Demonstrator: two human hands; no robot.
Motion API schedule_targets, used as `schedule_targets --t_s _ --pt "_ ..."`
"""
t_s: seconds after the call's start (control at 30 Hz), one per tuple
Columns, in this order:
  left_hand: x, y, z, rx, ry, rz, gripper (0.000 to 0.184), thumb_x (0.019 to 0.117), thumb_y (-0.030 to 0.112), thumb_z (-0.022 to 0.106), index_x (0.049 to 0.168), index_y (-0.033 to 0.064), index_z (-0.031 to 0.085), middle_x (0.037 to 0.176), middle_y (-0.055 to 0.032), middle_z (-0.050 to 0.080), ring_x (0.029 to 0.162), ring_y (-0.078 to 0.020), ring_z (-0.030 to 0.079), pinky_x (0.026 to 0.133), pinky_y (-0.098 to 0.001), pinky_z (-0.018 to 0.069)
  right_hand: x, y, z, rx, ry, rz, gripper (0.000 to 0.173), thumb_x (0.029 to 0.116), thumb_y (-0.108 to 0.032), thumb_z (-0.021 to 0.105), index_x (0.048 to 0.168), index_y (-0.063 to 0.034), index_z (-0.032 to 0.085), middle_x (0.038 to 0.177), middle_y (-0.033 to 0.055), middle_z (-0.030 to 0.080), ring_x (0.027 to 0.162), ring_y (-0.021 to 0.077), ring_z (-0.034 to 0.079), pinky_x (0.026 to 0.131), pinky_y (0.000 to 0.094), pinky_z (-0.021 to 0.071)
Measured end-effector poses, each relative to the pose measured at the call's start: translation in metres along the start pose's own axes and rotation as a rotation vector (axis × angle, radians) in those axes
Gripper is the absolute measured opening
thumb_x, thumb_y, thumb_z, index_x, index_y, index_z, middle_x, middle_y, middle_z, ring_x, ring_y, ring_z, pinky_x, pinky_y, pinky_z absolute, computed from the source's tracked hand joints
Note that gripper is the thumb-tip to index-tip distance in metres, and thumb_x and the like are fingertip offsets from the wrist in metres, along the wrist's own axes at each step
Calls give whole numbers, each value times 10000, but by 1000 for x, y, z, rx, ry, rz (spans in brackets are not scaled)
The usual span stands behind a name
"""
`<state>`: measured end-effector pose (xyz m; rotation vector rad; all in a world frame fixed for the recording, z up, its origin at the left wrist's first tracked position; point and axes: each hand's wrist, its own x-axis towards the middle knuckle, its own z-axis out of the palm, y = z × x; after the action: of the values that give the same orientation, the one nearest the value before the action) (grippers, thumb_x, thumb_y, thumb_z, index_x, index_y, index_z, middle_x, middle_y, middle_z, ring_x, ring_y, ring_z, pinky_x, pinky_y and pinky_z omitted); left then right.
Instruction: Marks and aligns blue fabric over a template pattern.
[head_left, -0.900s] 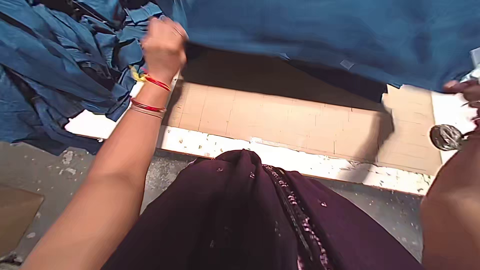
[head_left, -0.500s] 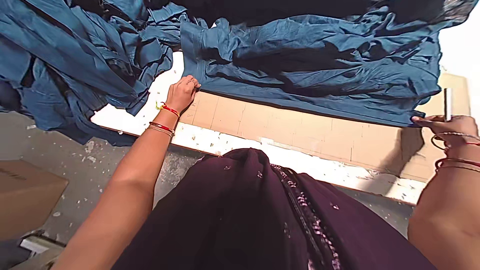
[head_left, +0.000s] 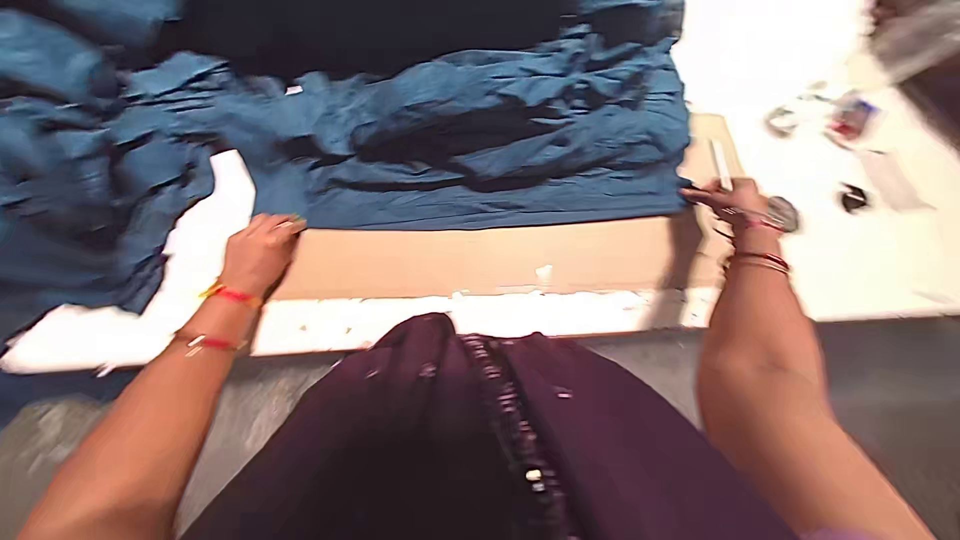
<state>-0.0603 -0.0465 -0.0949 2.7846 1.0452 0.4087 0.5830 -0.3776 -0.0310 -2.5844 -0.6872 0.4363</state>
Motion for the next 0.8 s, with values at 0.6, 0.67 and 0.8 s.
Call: schedule_targets --t_s 0.6,0.67,0.8 --pt "-2 38 16 139 -38 -436 362 1064 91 399 1275 -78 640 1396 -296 590 1225 -552 590 935 -740 427 3 42 11 133 -129 222 231 905 -198 787 862 -29 635 697 1 520 547 60 400 541 265 356" --pt "0 43 15 151 -46 -481 371 1059 88 393 1289 -72 636 1409 -291 583 1225 -548 592 937 -738 426 4 43 9 132 -148 185 224 901 -190 791 857 -34 636 690 -6 523 540 51 402 534 253 356" --pt "7 54 14 228 -96 -550 381 1074 108 379 1304 -43 642 1431 -260 582 1232 -518 605 946 -709 442 8 50 15 175 -118 91 234 883 -167 808 885 19 667 727 48 578 617 109 478 648 343 438"
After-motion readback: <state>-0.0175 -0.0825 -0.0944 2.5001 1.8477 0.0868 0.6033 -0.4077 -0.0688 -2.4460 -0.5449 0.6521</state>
